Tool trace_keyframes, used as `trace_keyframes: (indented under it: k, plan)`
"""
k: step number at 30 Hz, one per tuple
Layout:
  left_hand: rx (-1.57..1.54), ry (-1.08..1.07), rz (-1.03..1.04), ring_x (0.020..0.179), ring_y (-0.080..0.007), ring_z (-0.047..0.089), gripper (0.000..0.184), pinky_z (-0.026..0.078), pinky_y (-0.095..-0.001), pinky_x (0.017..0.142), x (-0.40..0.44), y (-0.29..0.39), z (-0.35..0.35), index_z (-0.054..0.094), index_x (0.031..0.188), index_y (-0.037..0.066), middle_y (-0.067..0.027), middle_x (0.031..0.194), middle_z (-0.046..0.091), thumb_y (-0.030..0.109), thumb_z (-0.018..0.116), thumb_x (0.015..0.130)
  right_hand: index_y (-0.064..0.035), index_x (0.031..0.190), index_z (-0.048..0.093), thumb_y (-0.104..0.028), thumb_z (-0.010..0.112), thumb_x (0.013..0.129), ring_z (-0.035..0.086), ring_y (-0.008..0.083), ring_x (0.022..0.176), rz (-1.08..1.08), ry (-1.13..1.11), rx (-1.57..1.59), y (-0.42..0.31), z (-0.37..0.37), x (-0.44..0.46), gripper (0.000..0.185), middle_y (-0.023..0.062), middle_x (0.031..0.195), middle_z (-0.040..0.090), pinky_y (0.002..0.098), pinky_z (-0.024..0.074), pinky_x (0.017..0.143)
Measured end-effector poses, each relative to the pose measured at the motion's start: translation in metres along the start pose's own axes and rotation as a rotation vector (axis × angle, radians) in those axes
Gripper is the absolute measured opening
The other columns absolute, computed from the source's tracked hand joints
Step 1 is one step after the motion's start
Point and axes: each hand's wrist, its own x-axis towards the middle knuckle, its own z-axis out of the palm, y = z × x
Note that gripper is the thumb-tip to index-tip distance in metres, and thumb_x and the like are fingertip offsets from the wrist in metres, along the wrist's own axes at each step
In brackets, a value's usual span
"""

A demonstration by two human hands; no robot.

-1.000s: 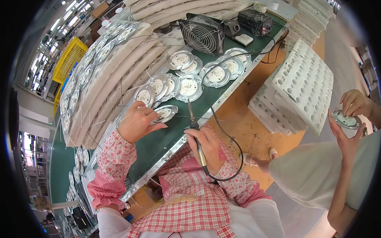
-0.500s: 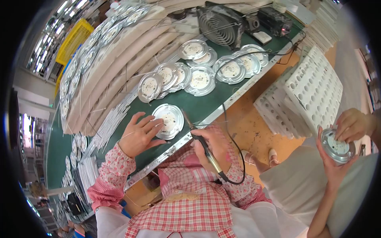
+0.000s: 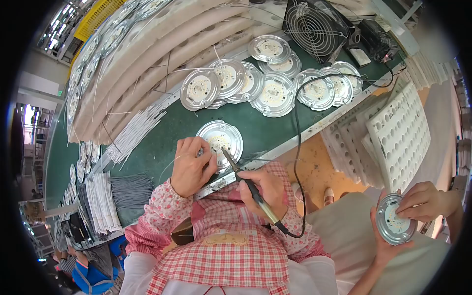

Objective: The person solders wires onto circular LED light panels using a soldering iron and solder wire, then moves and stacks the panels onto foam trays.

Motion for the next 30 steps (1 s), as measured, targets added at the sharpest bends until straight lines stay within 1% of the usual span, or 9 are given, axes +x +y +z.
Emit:
trace_keyframes:
  k: [2,5,11,14,17,18,22,25,30]
  plan:
    - [-0.007,-0.008,-0.01,0.09,-0.0281,0.053,0.011,0.04,-0.0418,0.079,0.0,-0.001,0.001,0.065,0.075,0.003,-0.0069,0.09,0.057,0.01,0.073,0.077,0.0015,0.107,0.065,-0.007,0.069,0.088,0.071,0.0186,0.065,-0.004,0.004,-0.009,0.001,0.002,0.0,0.021,0.0084,0.074,0.071,0.0294,0.0547,0.061]
    - [-0.007,-0.013,-0.005,0.089,-0.0278,0.053,0.011,0.039,-0.0414,0.079,0.002,-0.002,0.003,0.065,0.074,0.003,-0.0067,0.09,0.056,0.01,0.073,0.076,0.0075,0.108,0.059,-0.003,0.063,0.091,0.073,0.0214,0.069,-0.038,-0.078,-0.035,0.001,-0.001,0.002,0.021,0.0182,0.086,0.07,0.029,0.0589,0.061]
    - [0.021,-0.019,0.01,0.087,-0.027,0.051,0.013,0.038,-0.0401,0.077,0.004,-0.003,0.005,0.064,0.071,0.005,-0.0063,0.087,0.054,0.011,0.073,0.076,0.0047,0.104,0.063,-0.001,0.067,0.086,0.073,0.0223,0.068,-0.113,-0.098,-0.121,0.0,-0.004,0.008,0.019,0.0152,0.082,0.071,0.0301,0.0584,0.061]
    - [0.038,-0.028,0.008,0.086,-0.0266,0.05,0.015,0.037,-0.0401,0.076,0.005,-0.002,0.006,0.062,0.069,0.005,-0.0061,0.085,0.052,0.012,0.073,0.077,-0.0006,0.1,0.068,-0.001,0.073,0.077,0.066,0.0241,0.06,-0.199,-0.069,-0.159,-0.002,-0.001,0.015,0.024,0.0108,0.07,0.065,0.0327,0.0522,0.055]
    - [0.05,-0.06,0.01,0.086,-0.0273,0.052,0.016,0.039,-0.039,0.075,0.007,-0.002,0.005,0.062,0.069,0.005,-0.0069,0.087,0.054,0.011,0.074,0.077,-0.0008,0.1,0.068,0.001,0.072,0.075,0.063,0.0242,0.056,-0.227,-0.105,-0.247,-0.008,-0.003,0.017,0.025,0.0098,0.067,0.062,0.0336,0.0496,0.051]
    - [0.054,-0.075,0.011,0.086,-0.0277,0.053,0.016,0.04,-0.0384,0.075,0.007,-0.003,0.004,0.061,0.069,0.005,-0.0073,0.088,0.054,0.01,0.074,0.077,-0.0009,0.099,0.069,0.001,0.072,0.075,0.063,0.024,0.056,-0.222,-0.095,-0.233,-0.008,-0.002,0.018,0.025,0.0098,0.066,0.061,0.0337,0.0492,0.051]
    - [-0.337,0.031,-0.315,0.076,-0.028,0.063,0.009,0.045,-0.0327,0.072,0.011,-0.008,-0.001,0.068,0.081,0.005,-0.0105,0.089,0.062,0.006,0.077,0.079,0.0002,0.098,0.068,0.003,0.069,0.077,0.061,0.0238,0.054,-0.197,-0.091,-0.195,-0.013,0.001,0.019,0.022,0.0093,0.064,0.06,0.0346,0.0479,0.051]
    - [-0.321,-0.022,-0.204,0.073,-0.0262,0.063,0.008,0.045,-0.0327,0.073,0.014,-0.016,-0.003,0.071,0.086,0.005,-0.0086,0.082,0.065,0.006,0.075,0.08,0.0012,0.097,0.067,0.004,0.067,0.079,0.059,0.0236,0.052,-0.185,-0.101,-0.18,-0.014,0.003,0.017,0.019,0.0086,0.062,0.058,0.0353,0.0465,0.05]
    - [-0.255,-0.032,-0.196,0.072,-0.0266,0.062,0.006,0.044,-0.0344,0.072,0.017,-0.012,-0.001,0.072,0.087,0.005,-0.0078,0.08,0.066,0.006,0.074,0.081,0.0019,0.098,0.067,0.001,0.068,0.079,0.062,0.0221,0.054,-0.203,-0.053,-0.228,-0.015,0.007,0.013,0.018,0.0092,0.064,0.062,0.0332,0.0486,0.05]
